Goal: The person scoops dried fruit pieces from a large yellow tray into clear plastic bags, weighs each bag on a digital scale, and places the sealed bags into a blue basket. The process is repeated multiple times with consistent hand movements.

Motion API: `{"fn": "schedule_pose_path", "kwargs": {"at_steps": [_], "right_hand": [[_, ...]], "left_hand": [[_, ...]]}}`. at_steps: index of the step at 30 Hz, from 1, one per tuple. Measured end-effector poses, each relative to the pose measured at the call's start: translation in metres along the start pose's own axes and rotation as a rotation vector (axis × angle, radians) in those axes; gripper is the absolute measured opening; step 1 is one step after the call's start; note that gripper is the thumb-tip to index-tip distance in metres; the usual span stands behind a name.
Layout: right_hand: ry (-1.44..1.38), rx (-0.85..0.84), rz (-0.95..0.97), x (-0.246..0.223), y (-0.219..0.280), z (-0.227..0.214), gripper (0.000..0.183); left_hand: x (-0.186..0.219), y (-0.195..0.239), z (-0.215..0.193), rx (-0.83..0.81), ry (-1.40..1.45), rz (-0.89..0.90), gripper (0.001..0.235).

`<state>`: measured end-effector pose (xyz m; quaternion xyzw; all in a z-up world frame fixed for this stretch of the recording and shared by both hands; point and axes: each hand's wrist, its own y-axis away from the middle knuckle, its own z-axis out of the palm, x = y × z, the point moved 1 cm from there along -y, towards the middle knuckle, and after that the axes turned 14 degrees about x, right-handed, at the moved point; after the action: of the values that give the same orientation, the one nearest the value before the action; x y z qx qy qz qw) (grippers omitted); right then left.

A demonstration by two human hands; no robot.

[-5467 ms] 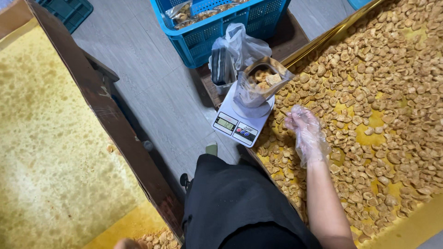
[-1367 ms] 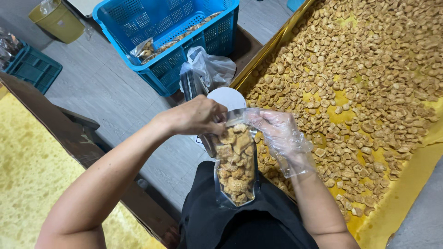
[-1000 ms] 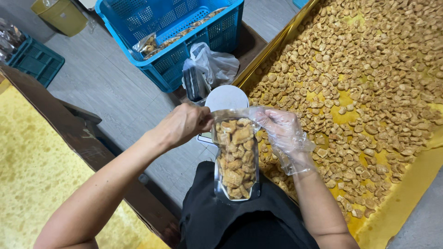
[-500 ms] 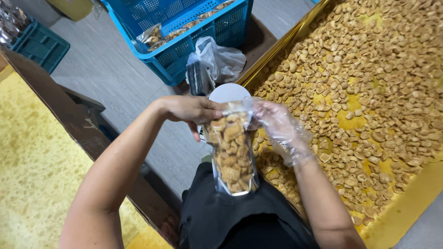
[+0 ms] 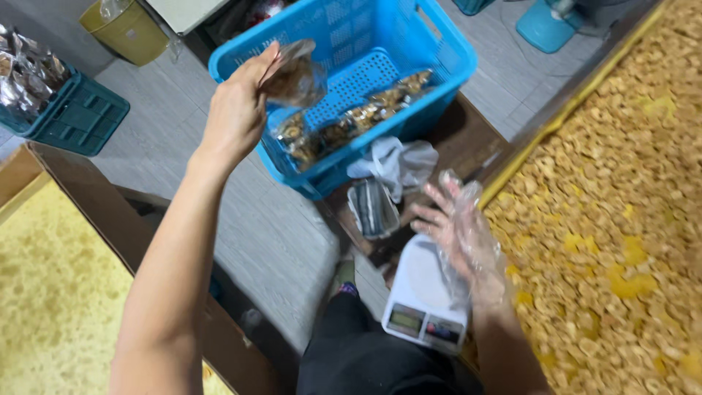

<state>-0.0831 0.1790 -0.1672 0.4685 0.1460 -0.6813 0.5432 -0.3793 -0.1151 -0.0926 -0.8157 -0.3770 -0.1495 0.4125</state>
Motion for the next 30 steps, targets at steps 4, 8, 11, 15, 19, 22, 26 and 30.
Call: {"fn": "schedule_pose_path", "kwargs": {"at_steps": [4, 8, 11, 15, 19, 22, 26, 30], "right_hand": [[0.140, 0.184, 0.002, 0.020, 0.011, 0.031, 0.091], [0.161, 0.425, -0.007, 0.043, -0.001, 0.016, 0.097], [-0.024, 0.239, -0.074, 0.048, -0.008, -0.014, 0.102], [0.180, 0.525, 0.072, 0.054, -0.004, -0.050, 0.100], [0.158, 0.465, 0.060, 0.061, -0.007, -0.049, 0.097], [0.090, 0.476, 0.032, 0.062, -0.027, -0.036, 0.092], [0.673, 0.484, -0.195, 0.061, -0.061, -0.012, 0.083], [0.716, 0.470, -0.188, 0.058, -0.079, 0.017, 0.077]], "left_hand": [[-0.112, -0.047, 0.096, -0.008, -0.011, -0.037, 0.055], [-0.207, -0.041, 0.212, -0.255, -0.113, -0.106, 0.054], [-0.255, -0.013, 0.282, -0.426, -0.109, -0.211, 0.053], [-0.284, 0.039, 0.327, -0.609, -0.073, -0.294, 0.056], [-0.278, 0.042, 0.320, -0.655, 0.025, -0.368, 0.060], [-0.241, 0.012, 0.287, -0.554, 0.106, -0.405, 0.082], [-0.112, 0.003, 0.231, -0.257, 0.308, -0.393, 0.038], [0.041, 0.061, 0.183, -0.236, 0.880, 0.339, 0.037]]}}
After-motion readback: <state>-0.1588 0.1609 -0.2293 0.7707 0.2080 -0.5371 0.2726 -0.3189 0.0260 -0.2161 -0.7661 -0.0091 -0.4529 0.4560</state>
